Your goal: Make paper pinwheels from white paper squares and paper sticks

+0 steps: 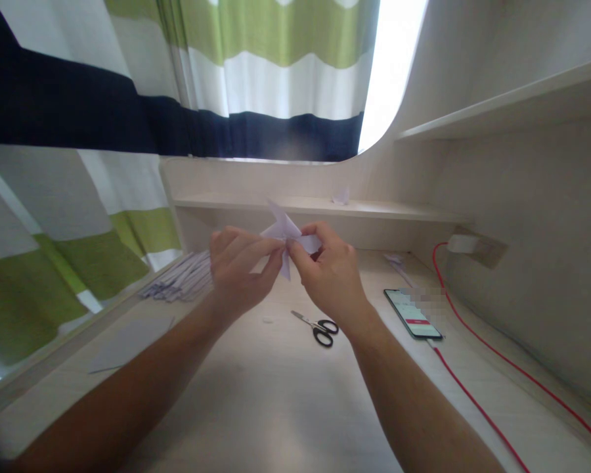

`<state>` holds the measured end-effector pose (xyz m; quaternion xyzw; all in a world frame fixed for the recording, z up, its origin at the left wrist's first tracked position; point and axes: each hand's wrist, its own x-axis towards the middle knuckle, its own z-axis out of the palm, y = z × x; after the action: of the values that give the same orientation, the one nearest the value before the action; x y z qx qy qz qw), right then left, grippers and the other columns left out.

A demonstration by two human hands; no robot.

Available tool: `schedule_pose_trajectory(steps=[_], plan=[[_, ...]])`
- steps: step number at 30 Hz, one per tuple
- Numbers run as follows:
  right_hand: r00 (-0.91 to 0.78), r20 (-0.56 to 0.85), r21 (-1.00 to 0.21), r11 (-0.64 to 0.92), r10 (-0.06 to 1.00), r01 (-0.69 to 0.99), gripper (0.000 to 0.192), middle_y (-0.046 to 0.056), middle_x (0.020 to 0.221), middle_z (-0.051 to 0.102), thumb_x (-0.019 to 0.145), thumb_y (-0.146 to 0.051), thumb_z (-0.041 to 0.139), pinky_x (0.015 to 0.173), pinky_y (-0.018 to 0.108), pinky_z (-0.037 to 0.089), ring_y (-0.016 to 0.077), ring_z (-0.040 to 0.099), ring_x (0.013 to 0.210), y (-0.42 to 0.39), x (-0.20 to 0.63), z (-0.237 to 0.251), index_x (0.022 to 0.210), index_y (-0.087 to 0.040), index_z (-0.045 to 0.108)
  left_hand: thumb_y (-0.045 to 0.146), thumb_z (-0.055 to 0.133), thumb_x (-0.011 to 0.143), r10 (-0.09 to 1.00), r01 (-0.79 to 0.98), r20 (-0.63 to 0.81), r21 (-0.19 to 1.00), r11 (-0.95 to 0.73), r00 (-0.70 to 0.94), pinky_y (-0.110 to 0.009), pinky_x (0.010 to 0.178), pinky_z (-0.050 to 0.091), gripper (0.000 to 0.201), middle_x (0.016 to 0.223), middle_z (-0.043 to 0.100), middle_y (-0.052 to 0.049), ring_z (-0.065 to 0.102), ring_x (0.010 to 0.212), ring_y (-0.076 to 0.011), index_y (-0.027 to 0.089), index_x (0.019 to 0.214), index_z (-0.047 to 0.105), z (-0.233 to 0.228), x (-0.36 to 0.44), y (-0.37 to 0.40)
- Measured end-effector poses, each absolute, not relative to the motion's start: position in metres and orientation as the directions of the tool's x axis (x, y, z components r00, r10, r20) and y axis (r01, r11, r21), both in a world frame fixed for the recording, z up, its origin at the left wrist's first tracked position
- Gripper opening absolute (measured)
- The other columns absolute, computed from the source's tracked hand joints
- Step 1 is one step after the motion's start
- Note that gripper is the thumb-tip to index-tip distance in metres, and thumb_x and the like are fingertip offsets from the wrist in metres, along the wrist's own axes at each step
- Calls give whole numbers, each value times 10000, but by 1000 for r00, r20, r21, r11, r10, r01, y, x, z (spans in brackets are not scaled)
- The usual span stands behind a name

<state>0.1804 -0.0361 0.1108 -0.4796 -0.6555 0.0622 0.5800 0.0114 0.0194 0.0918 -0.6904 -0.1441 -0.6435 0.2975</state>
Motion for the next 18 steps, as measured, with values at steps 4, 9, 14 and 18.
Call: schedule_pose_trajectory(steps=[4, 9, 14, 18], plan=[[136, 706, -613, 504, 695, 609, 171, -11, 680, 719, 953, -407, 738, 499, 281, 414, 145, 601, 506, -39, 179, 113, 1002, -246, 714, 136, 788, 873, -181, 581, 974, -224, -783, 133, -397, 801, 408, 156, 796, 765, 26, 627, 773, -188, 255, 942, 713, 92, 12, 18], [137, 699, -612, 487, 702, 624, 166, -15, 668, 710, 958, -412, 739, 515, 286, 414, 146, 601, 520, -40, 180, 115, 1005, -253, 721, 137, 802, 863, -183, 567, 977, -215, -795, 114, -390, 811, 436, 173, 837, 763, 11, 623, 808, -192, 257, 963, 726, 91, 12, 20], [126, 686, -642, 516, 716, 567, 205, -1, 717, 734, 988, -451, 701, 501, 279, 429, 142, 615, 519, -39, 180, 114, 1021, -249, 714, 149, 806, 865, -181, 562, 977, -211, -800, 110, -388, 842, 456, 167, 912, 777, -9, 637, 869, -200, 257, 967, 729, 90, 12, 23], [106, 660, -681, 532, 744, 503, 192, -10, 714, 735, 1013, -436, 661, 499, 272, 459, 138, 626, 501, -40, 180, 113, 1009, -248, 704, 159, 787, 882, -168, 567, 979, -206, -797, 120, -398, 874, 453, 152, 969, 796, -15, 652, 901, -205, 265, 976, 734, 89, 12, 22]])
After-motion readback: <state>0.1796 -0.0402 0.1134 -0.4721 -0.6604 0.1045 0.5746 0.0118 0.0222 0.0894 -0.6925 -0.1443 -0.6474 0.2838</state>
